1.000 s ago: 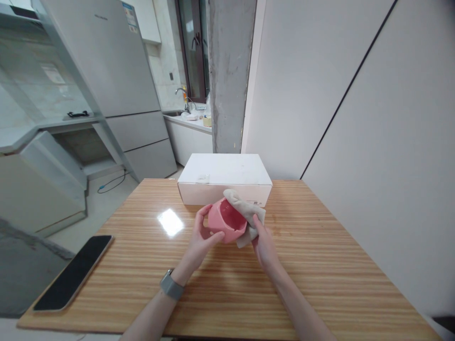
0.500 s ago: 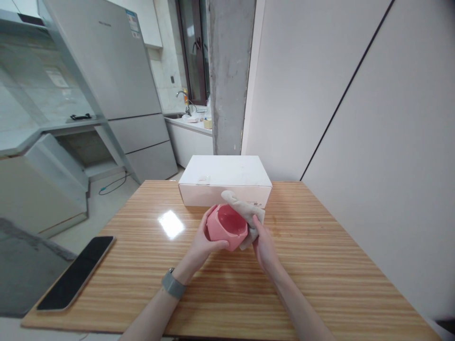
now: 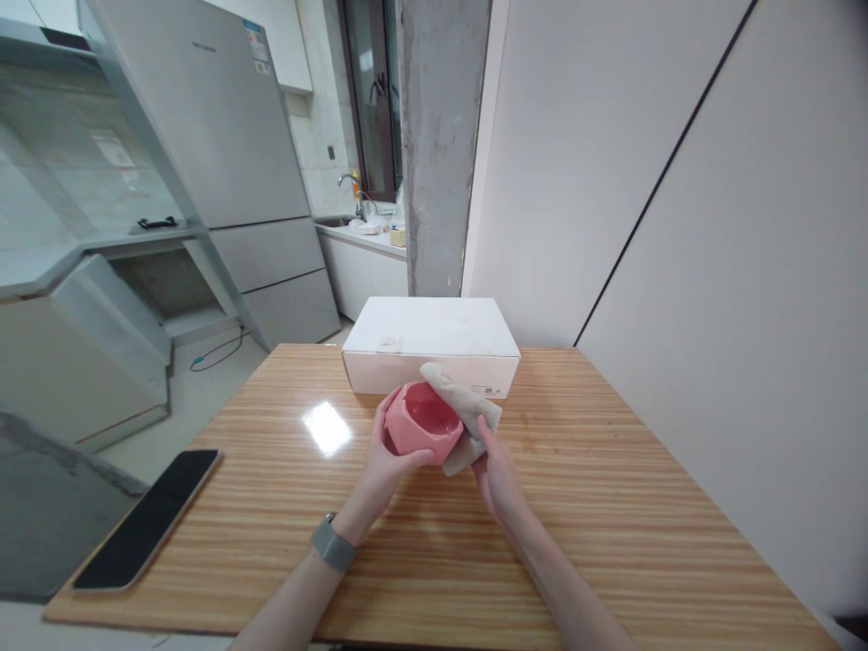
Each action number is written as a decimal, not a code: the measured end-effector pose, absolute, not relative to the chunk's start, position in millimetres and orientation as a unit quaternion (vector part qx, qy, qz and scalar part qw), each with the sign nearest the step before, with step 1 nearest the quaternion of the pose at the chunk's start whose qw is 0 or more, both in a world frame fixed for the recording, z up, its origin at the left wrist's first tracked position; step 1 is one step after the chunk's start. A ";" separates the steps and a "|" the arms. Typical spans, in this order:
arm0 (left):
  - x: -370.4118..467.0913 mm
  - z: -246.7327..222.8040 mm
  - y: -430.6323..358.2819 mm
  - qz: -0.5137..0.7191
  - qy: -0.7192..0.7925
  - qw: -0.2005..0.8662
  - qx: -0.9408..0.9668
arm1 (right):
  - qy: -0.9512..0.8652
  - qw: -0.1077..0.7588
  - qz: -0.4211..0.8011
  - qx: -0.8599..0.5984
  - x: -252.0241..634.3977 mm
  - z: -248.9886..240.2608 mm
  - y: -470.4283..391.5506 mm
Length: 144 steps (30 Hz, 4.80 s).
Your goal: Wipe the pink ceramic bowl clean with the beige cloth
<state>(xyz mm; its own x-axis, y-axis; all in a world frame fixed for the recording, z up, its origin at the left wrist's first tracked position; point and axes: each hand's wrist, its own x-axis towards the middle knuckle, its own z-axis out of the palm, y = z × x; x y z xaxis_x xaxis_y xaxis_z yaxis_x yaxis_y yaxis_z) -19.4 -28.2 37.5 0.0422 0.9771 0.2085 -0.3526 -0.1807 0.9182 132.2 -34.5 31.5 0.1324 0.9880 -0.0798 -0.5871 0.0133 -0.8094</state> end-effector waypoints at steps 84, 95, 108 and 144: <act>-13.0 36.3 -32.6 0.572 0.288 0.595 0.486 | -0.199 0.663 0.614 -0.381 136.3 33.1 -31.7; -17.6 40.6 -32.0 0.543 0.317 0.595 0.501 | -0.223 0.674 0.609 -0.354 138.3 43.7 -32.8; -18.2 35.3 -26.7 0.566 0.352 0.553 0.501 | -0.222 0.656 0.624 -0.362 136.0 34.4 -29.9; -26.3 37.8 -24.4 0.519 0.354 0.577 0.522 | -0.235 0.649 0.620 -0.373 134.2 32.9 -33.1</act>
